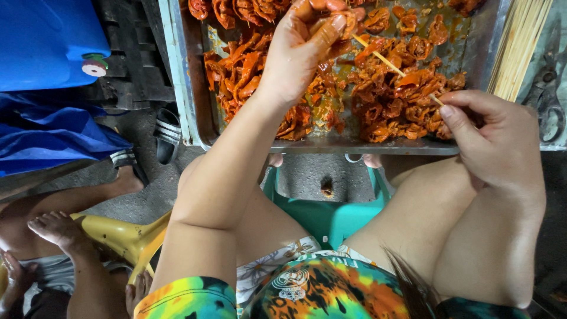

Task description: The person threads pieces of marinated meat onto wooden skewers by hand from a metal tray and then uses shears to trim the ends of the meat on a skewer.

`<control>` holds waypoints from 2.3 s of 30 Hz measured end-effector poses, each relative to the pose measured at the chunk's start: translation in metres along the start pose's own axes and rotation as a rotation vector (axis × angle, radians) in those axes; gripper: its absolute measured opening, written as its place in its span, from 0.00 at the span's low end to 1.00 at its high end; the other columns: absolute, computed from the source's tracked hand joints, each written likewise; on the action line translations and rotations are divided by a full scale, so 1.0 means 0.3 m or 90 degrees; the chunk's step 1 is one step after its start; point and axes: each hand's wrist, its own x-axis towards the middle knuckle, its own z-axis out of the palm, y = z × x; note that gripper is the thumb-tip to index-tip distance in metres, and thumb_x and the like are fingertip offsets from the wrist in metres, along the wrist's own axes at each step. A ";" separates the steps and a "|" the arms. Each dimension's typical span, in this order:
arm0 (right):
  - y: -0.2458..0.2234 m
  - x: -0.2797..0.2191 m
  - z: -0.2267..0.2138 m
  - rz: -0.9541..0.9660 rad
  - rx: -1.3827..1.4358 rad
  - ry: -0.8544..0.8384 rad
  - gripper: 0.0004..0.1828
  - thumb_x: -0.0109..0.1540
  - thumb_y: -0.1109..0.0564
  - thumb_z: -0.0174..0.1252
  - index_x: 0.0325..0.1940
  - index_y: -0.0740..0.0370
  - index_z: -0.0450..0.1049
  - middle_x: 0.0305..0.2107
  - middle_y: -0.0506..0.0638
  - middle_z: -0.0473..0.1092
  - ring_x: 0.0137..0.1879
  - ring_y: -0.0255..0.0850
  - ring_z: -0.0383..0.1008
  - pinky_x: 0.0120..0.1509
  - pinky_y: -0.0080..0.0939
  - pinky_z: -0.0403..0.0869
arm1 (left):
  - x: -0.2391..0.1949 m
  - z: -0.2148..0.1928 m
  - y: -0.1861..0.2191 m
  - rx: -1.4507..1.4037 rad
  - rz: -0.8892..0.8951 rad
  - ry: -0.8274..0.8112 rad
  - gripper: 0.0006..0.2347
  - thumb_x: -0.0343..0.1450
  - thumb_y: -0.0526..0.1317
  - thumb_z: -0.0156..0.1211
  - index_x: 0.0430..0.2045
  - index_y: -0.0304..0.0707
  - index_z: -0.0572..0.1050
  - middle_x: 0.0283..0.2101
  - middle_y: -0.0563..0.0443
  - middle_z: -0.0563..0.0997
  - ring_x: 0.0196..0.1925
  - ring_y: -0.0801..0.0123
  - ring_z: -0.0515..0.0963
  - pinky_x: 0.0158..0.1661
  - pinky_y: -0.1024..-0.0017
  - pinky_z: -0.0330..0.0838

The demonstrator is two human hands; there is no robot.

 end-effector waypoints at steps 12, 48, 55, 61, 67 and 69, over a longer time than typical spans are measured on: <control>-0.001 -0.001 0.046 -0.002 0.123 0.019 0.08 0.73 0.65 0.60 0.56 0.69 0.78 0.37 0.48 0.75 0.41 0.29 0.74 0.45 0.28 0.72 | -0.007 0.042 0.007 -0.021 -0.012 0.026 0.06 0.84 0.39 0.54 0.53 0.40 0.73 0.56 0.50 0.81 0.57 0.71 0.80 0.59 0.66 0.78; 0.146 0.038 -0.091 -0.011 0.258 0.185 0.05 0.75 0.69 0.59 0.55 0.73 0.73 0.41 0.50 0.74 0.38 0.30 0.73 0.44 0.27 0.71 | 0.359 0.192 -0.423 0.890 -0.095 -0.067 0.07 0.73 0.40 0.55 0.40 0.39 0.76 0.37 0.38 0.83 0.40 0.45 0.81 0.39 0.52 0.76; 0.108 0.023 -0.092 -0.030 0.207 0.168 0.05 0.74 0.69 0.58 0.55 0.73 0.74 0.39 0.49 0.73 0.39 0.29 0.73 0.45 0.26 0.71 | 0.326 0.087 -0.461 0.542 -0.044 0.042 0.07 0.78 0.39 0.59 0.39 0.32 0.75 0.39 0.40 0.81 0.42 0.48 0.79 0.44 0.54 0.72; 0.049 0.012 -0.076 -0.007 0.196 0.133 0.06 0.72 0.67 0.59 0.53 0.71 0.76 0.37 0.47 0.73 0.38 0.27 0.72 0.44 0.26 0.70 | 0.221 0.035 -0.310 0.361 0.120 0.106 0.13 0.75 0.36 0.68 0.52 0.32 0.77 0.52 0.51 0.84 0.57 0.69 0.80 0.62 0.65 0.72; 0.033 -0.010 -0.034 -0.012 0.138 0.085 0.07 0.71 0.65 0.60 0.53 0.69 0.77 0.35 0.46 0.74 0.37 0.27 0.72 0.43 0.26 0.70 | 0.125 0.066 -0.148 0.141 0.125 0.115 0.09 0.77 0.30 0.67 0.50 0.30 0.79 0.49 0.47 0.84 0.52 0.71 0.82 0.58 0.69 0.76; 0.045 -0.014 -0.026 -0.040 0.127 0.060 0.06 0.76 0.65 0.62 0.55 0.71 0.77 0.36 0.48 0.75 0.38 0.28 0.74 0.46 0.27 0.72 | 0.106 0.080 -0.123 0.158 0.132 0.104 0.07 0.78 0.30 0.66 0.49 0.29 0.79 0.50 0.48 0.84 0.53 0.72 0.82 0.59 0.73 0.75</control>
